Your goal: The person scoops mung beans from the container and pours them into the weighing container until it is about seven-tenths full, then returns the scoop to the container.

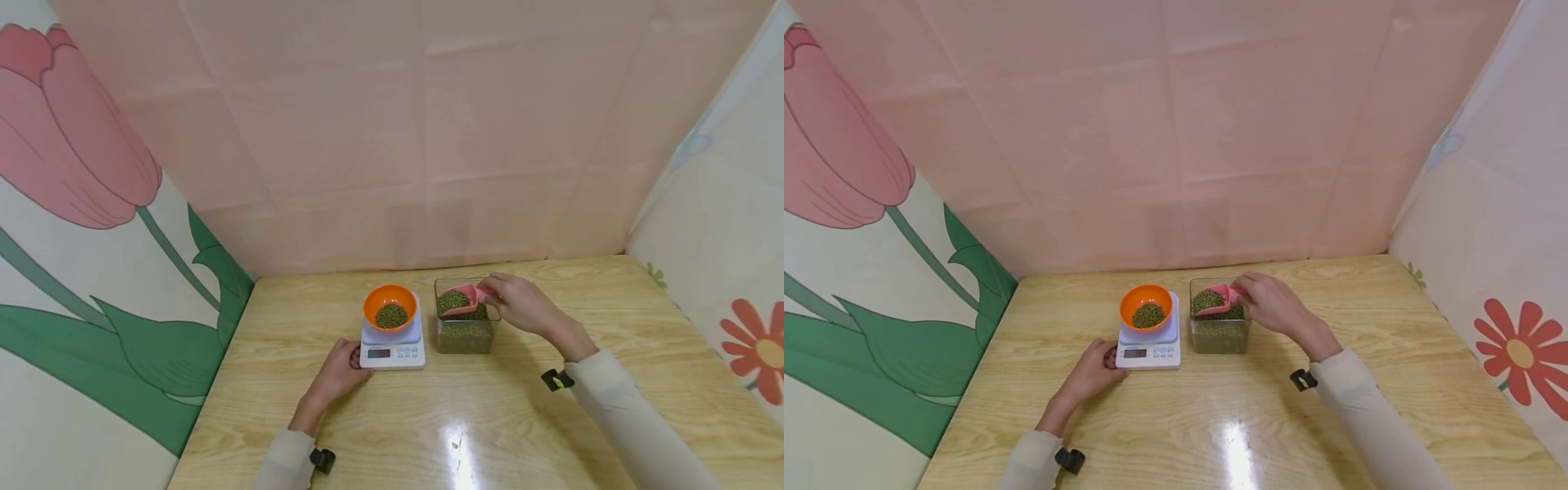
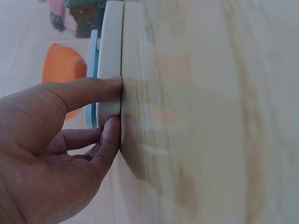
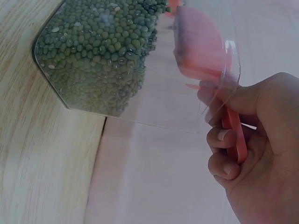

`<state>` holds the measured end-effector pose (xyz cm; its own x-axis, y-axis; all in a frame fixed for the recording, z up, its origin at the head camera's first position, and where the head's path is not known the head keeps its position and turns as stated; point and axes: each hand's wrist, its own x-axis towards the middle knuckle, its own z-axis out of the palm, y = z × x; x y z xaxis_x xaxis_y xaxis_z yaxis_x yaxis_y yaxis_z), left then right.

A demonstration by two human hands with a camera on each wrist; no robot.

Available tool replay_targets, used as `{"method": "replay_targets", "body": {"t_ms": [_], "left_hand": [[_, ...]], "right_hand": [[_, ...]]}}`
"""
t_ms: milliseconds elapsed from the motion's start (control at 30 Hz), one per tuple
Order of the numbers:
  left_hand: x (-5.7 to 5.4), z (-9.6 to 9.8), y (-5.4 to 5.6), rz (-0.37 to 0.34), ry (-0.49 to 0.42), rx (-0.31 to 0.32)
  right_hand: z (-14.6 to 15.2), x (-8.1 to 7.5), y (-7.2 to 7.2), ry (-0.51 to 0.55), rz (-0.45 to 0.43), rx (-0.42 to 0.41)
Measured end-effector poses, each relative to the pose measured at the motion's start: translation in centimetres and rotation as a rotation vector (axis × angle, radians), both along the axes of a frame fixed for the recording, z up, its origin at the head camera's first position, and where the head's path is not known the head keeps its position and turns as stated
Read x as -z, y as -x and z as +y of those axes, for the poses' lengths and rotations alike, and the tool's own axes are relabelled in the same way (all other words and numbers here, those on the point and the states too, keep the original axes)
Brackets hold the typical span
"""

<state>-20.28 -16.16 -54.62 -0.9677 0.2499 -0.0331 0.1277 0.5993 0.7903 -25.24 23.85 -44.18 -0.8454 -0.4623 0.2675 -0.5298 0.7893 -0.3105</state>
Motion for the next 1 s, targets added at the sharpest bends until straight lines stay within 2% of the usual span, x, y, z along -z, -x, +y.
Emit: {"method": "replay_targets", "body": {"t_ms": [367, 800, 1000], "left_hand": [[-0.12, 0.06, -0.02, -0.006, 0.003, 0.003], [-0.16, 0.03, -0.04, -0.002, -0.012, 0.006], [-0.22, 0.11, 0.00, -0.007, 0.012, -0.001]], "right_hand": [[0.25, -0.25, -0.19, -0.005, 0.001, 0.000], [0.85, 0.15, -0.33, 0.041, 0.002, 0.026], [0.99, 0.18, -0.32, 0.059, 0.004, 0.031]]}}
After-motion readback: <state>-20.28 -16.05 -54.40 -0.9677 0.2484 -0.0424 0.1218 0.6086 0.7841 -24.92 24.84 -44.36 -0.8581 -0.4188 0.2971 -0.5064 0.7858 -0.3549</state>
